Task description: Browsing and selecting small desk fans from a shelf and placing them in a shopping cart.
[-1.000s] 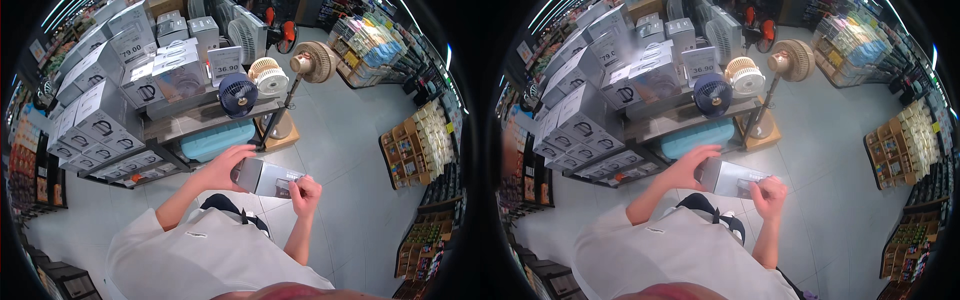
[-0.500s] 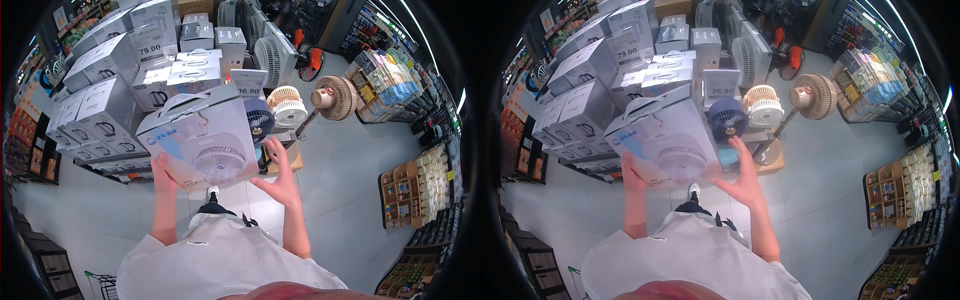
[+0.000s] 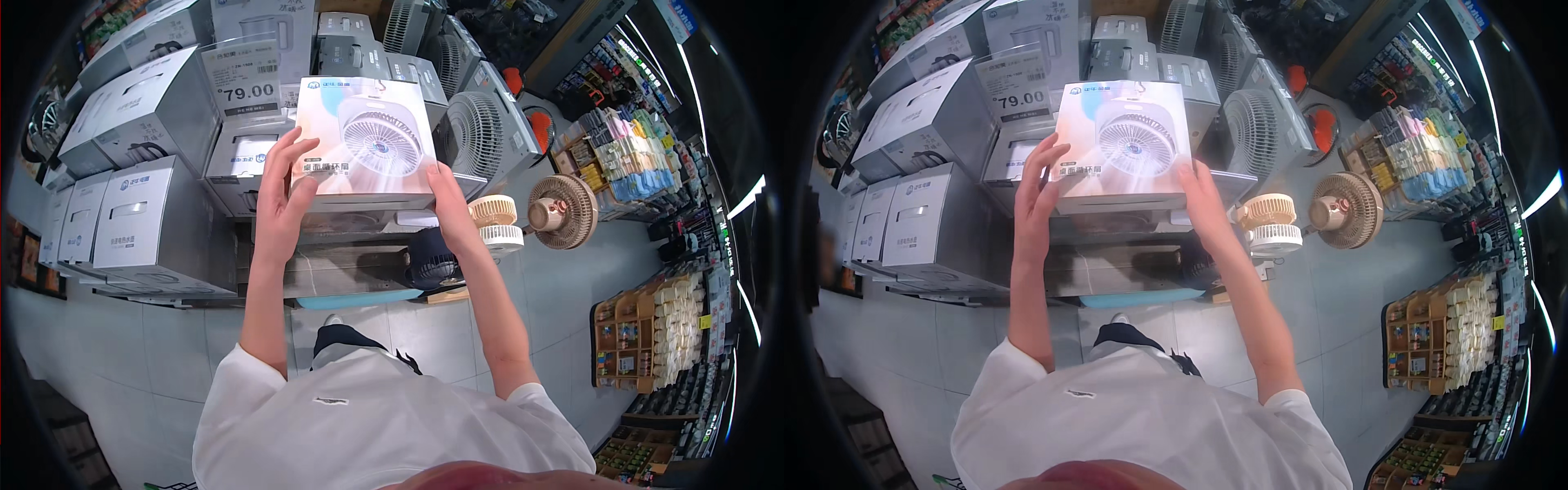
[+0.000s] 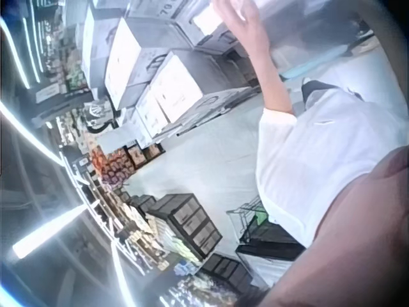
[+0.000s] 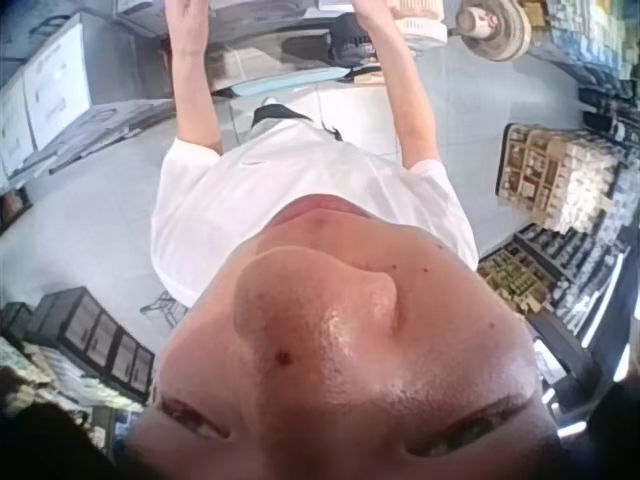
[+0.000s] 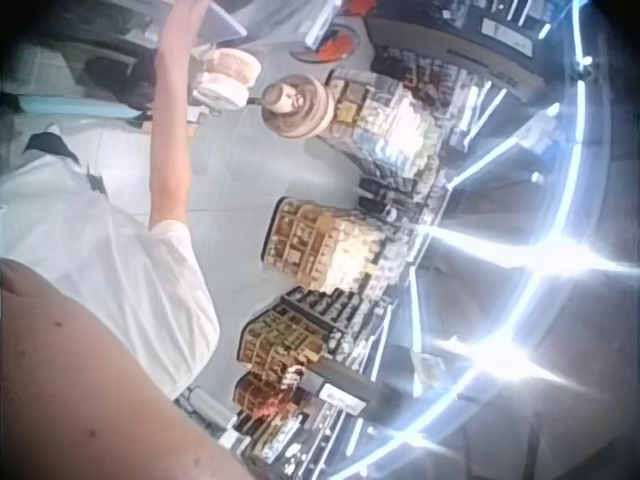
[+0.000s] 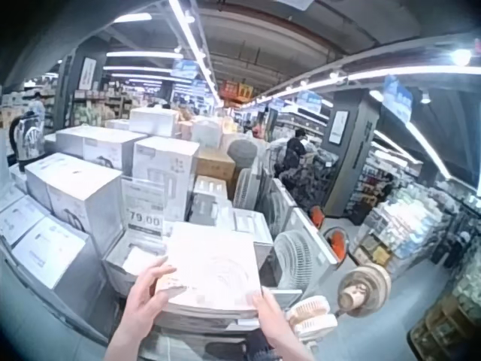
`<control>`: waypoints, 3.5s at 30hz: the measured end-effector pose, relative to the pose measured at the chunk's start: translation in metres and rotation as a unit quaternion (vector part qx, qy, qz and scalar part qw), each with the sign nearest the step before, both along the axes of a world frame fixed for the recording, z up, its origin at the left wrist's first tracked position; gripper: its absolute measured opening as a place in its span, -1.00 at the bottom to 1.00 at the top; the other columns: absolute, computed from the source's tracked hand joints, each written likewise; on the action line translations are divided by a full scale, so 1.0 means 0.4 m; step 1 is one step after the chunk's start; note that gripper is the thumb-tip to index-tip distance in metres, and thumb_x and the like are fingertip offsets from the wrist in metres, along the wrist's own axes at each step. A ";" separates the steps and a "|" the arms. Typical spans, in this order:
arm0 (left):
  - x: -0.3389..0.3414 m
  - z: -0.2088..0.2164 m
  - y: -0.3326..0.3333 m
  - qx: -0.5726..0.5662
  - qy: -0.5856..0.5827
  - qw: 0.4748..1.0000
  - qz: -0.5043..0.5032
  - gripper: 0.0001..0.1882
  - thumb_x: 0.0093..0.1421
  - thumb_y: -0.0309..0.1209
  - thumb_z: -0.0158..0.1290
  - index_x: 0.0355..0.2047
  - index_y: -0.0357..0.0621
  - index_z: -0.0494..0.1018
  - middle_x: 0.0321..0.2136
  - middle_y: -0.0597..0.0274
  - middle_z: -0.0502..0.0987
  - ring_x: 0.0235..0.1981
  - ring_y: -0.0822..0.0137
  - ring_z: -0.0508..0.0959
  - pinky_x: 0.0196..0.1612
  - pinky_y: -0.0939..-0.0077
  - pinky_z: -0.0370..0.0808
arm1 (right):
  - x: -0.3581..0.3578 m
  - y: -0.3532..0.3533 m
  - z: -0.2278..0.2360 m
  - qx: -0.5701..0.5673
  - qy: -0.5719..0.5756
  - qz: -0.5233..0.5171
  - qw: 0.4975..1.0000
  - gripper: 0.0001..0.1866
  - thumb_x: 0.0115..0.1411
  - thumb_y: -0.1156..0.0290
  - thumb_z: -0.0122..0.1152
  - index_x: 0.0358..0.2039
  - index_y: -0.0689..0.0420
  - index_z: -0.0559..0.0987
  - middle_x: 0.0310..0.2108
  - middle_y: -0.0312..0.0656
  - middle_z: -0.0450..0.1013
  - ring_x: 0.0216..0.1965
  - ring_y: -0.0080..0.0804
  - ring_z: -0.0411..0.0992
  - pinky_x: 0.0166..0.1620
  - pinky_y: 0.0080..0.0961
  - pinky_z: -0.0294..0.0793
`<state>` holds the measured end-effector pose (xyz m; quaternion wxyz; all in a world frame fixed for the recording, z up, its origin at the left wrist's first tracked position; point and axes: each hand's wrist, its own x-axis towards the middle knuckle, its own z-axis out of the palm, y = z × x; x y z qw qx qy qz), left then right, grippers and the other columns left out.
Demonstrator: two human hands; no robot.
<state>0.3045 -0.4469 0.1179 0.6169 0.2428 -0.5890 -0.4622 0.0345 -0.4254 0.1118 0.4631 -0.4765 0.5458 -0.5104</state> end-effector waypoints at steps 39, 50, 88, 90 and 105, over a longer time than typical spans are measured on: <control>-0.463 -1.218 2.000 0.839 -0.067 0.493 0.221 -0.68 0.06 -0.16 0.16 -0.36 -0.18 0.58 -0.36 -0.11 0.62 -0.30 -0.06 0.65 -0.23 0.15 0.58 | 0.095 0.551 -0.402 0.113 0.014 0.653 0.748 -0.67 0.28 0.40 0.18 0.03 0.21 0.50 -0.14 -0.14 0.56 -0.09 -0.37 0.52 0.01 -0.41 0.49; -0.268 -0.923 1.936 0.488 -0.032 0.471 0.734 -0.87 0.12 -0.39 0.16 -0.37 -0.18 0.58 -0.44 0.14 0.66 -0.43 0.28 0.66 -0.28 0.44 0.59 | 0.616 0.837 -0.302 0.027 -0.186 0.579 0.793 -0.93 0.34 0.49 0.13 -0.20 0.17 0.53 -0.32 -0.29 0.50 -0.29 -0.60 0.46 -0.17 -0.63 0.48; -0.068 -0.790 1.920 0.255 0.704 -0.056 0.661 -0.67 0.29 -0.20 0.09 -0.07 -0.17 0.48 -0.20 0.13 0.62 -0.17 0.29 0.63 -0.19 0.37 0.58 | 1.788 2.268 -1.329 -0.342 0.342 0.862 0.150 -0.34 -0.05 0.30 0.32 0.06 0.33 0.38 -0.11 0.19 0.53 -0.03 0.24 0.48 0.09 -0.07 0.45; -0.015 -0.715 1.904 0.274 0.611 -0.166 0.724 -0.69 0.30 -0.25 0.06 -0.07 -0.21 0.47 -0.24 0.13 0.62 -0.25 0.33 0.61 -0.19 0.42 0.54 | 1.775 2.268 -1.304 -0.373 0.358 0.848 0.116 -0.39 -0.05 0.31 0.31 0.02 0.34 0.43 -0.11 0.21 0.53 -0.02 0.22 0.48 0.09 -0.08 0.45; 0.038 -0.940 1.090 -0.073 0.817 -0.324 0.472 -0.72 0.17 -0.22 0.13 -0.25 -0.17 0.54 -0.31 0.17 0.65 -0.30 0.28 0.64 -0.26 0.33 0.57 | 1.716 2.360 -0.983 0.006 0.265 0.964 0.028 -0.80 0.20 0.31 0.19 -0.46 0.14 0.44 -0.52 -0.30 0.41 -0.57 -0.51 0.36 -0.54 -0.59 0.28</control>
